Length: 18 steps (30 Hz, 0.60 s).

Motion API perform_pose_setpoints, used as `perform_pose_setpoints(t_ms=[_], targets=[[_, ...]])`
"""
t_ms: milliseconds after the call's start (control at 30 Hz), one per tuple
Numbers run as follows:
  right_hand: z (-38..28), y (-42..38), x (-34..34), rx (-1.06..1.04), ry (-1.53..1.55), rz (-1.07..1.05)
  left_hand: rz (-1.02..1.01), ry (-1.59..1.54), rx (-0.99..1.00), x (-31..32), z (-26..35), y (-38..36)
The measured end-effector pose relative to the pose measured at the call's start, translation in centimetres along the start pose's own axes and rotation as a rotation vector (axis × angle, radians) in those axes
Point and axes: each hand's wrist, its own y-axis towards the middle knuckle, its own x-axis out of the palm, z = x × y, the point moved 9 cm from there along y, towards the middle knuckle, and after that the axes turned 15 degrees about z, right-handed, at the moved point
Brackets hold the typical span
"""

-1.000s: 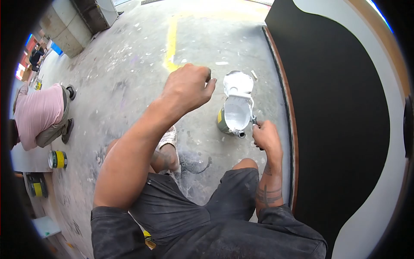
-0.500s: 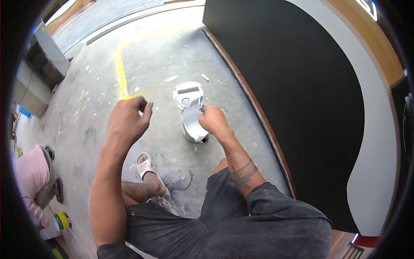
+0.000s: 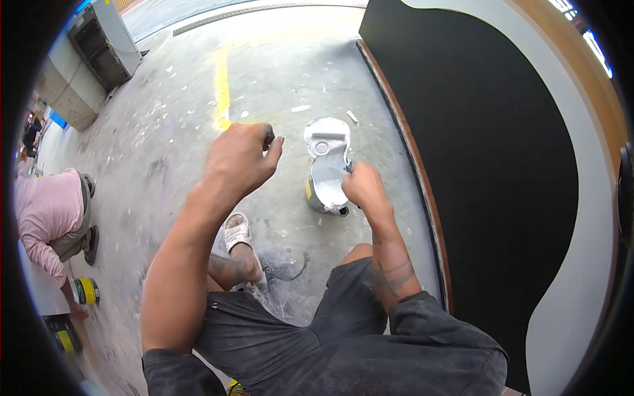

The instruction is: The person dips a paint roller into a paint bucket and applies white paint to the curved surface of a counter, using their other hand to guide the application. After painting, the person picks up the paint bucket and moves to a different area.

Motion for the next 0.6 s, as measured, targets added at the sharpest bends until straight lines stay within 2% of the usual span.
perform_pose_setpoints(t_ms=[167, 233, 333, 533, 600], targets=[[-0.1, -0.5, -0.1, 0.037, -0.021, -0.031, 0.032, -0.009, 0.043, 0.4, -0.2, 0.0], [-0.3, 0.6, 0.7, -0.018, -0.022, 0.051, 0.029, -0.015, 0.043, 0.3, 0.0, -0.2], [0.8, 0.8, 2.1, -0.039, -0.049, 0.024, 0.012, 0.014, 0.037, 0.2, 0.3, -0.3], [-0.4, -0.6, -0.1, 0.033, -0.059, -0.051, 0.015, 0.023, 0.049, 0.3, 0.0, -0.2], [-0.2, 0.3, 0.8, 0.006, -0.051, -0.003, 0.017, 0.016, 0.055, 0.5, 0.1, -0.4]])
